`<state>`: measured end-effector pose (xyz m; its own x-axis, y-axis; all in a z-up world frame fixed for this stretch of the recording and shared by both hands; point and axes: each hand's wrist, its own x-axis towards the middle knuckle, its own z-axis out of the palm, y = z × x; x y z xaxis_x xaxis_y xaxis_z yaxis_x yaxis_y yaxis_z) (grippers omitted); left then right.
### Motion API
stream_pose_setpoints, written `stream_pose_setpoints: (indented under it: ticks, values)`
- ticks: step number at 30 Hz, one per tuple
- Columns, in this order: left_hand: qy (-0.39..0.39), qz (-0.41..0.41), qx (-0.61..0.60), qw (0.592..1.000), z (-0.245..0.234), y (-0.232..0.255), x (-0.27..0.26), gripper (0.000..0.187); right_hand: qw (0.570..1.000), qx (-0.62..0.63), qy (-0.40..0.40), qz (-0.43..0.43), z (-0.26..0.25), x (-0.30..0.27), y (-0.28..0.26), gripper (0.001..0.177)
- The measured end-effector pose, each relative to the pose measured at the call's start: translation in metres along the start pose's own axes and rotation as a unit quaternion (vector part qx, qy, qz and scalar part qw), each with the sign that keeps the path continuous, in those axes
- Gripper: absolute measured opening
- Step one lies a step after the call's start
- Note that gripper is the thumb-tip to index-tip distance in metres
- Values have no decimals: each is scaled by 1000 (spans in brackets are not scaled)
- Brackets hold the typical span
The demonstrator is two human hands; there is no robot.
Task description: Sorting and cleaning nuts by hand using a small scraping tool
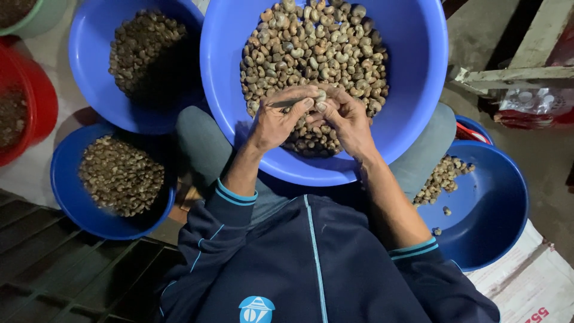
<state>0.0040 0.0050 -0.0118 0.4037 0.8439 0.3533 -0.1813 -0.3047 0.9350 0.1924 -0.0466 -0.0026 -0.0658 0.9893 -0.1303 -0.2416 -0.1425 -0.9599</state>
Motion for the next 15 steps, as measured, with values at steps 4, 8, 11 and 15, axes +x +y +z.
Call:
stream_pose_setpoints:
  ticks: [4, 8, 11, 15]
  values:
    - [8, -25, -17, 1000, -1, -3, -3, 24, 1000, -9, 0, -7, -2, 0, 1, 45]
    - [1, -26, -5, 1000, 1, -1, -2, 24, 999, -31, -8, -22, -3, 0, 2, 44]
    - [10, -20, 0, 1000, 1, -2, -2, 22, 999, -33, -4, -23, 2, -2, -5, 44]
    - [-4, -16, -19, 1000, -1, 0, -1, 22, 998, -49, -6, -29, 3, -2, -6, 45]
